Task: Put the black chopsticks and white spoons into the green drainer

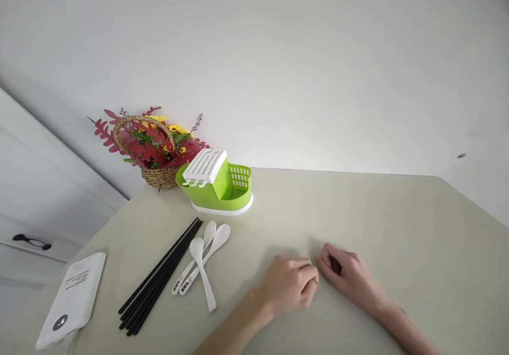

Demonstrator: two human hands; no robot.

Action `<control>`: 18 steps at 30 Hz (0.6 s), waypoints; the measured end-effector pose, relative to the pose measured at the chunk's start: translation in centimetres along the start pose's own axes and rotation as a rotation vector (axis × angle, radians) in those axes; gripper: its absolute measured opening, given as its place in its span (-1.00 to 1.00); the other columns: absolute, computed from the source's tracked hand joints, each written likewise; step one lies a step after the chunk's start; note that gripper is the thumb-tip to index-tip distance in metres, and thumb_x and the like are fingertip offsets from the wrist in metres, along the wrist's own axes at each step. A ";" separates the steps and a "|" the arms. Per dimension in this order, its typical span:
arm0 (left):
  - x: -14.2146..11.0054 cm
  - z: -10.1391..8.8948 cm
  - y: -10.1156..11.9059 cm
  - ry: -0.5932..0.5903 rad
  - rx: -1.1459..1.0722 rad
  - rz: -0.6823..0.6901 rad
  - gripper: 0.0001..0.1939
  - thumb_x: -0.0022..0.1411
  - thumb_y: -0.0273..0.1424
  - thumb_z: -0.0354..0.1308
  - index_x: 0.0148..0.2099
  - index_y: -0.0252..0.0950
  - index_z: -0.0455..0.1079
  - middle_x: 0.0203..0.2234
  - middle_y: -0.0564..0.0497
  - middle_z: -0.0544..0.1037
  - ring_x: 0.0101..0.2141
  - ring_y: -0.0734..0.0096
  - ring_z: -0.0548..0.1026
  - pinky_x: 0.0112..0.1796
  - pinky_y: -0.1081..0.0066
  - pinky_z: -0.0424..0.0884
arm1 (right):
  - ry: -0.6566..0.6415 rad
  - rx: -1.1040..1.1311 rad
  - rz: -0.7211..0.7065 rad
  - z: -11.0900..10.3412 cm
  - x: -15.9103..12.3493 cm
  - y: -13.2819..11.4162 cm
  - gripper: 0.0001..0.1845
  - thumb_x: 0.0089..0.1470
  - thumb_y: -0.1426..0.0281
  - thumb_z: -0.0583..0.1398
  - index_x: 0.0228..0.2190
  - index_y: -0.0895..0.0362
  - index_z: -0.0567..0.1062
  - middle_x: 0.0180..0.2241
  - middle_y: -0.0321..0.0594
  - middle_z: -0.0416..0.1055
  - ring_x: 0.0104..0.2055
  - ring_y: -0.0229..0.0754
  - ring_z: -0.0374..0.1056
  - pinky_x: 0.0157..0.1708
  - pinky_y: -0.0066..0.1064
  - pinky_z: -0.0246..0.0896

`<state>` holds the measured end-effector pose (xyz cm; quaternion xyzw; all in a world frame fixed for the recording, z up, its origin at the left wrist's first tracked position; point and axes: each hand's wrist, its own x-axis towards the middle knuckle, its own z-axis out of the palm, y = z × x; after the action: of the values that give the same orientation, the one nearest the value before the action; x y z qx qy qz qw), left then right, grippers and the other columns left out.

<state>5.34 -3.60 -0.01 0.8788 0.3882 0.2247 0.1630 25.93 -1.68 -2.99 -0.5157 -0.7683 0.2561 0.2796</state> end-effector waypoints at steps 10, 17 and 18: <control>-0.2 0.5 -0.2 -0.071 0.121 0.039 -0.86 0.25 -0.52 0.10 -0.36 -0.23 0.36 -0.44 0.10 0.55 -0.53 0.49 0.37 -0.49 0.40 0.13 | 0.009 0.004 -0.002 0.1 -0.2 0.2 -0.64 0.30 0.21 0.11 -0.50 0.02 0.15 -0.60 -0.45 0.13 -0.54 -0.29 -0.03 -0.54 -0.46 -0.01; -0.2 0.5 -0.2 -0.073 0.133 0.048 -0.87 0.26 -0.51 0.12 -0.35 -0.23 0.37 -0.43 0.11 0.55 -0.52 0.48 0.40 -0.50 0.37 0.14 | 0.008 -0.004 -0.011 0.2 -0.1 0.3 -0.65 0.31 0.21 0.10 -0.48 0.02 0.17 -0.60 -0.46 0.14 -0.54 -0.29 -0.02 -0.53 -0.47 -0.01; -0.2 0.5 -0.2 -0.073 0.133 0.046 -0.87 0.27 -0.51 0.12 -0.35 -0.23 0.37 -0.43 0.11 0.56 -0.52 0.48 0.41 -0.50 0.37 0.14 | 0.007 -0.003 -0.012 0.2 -0.1 0.3 -0.65 0.31 0.21 0.10 -0.48 0.02 0.17 -0.60 -0.46 0.14 -0.54 -0.29 -0.02 -0.52 -0.47 -0.01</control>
<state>5.40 -3.68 -0.58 0.9040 0.3756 0.1699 0.1131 26.08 -1.72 -3.35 -0.5126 -0.7706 0.2515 0.2832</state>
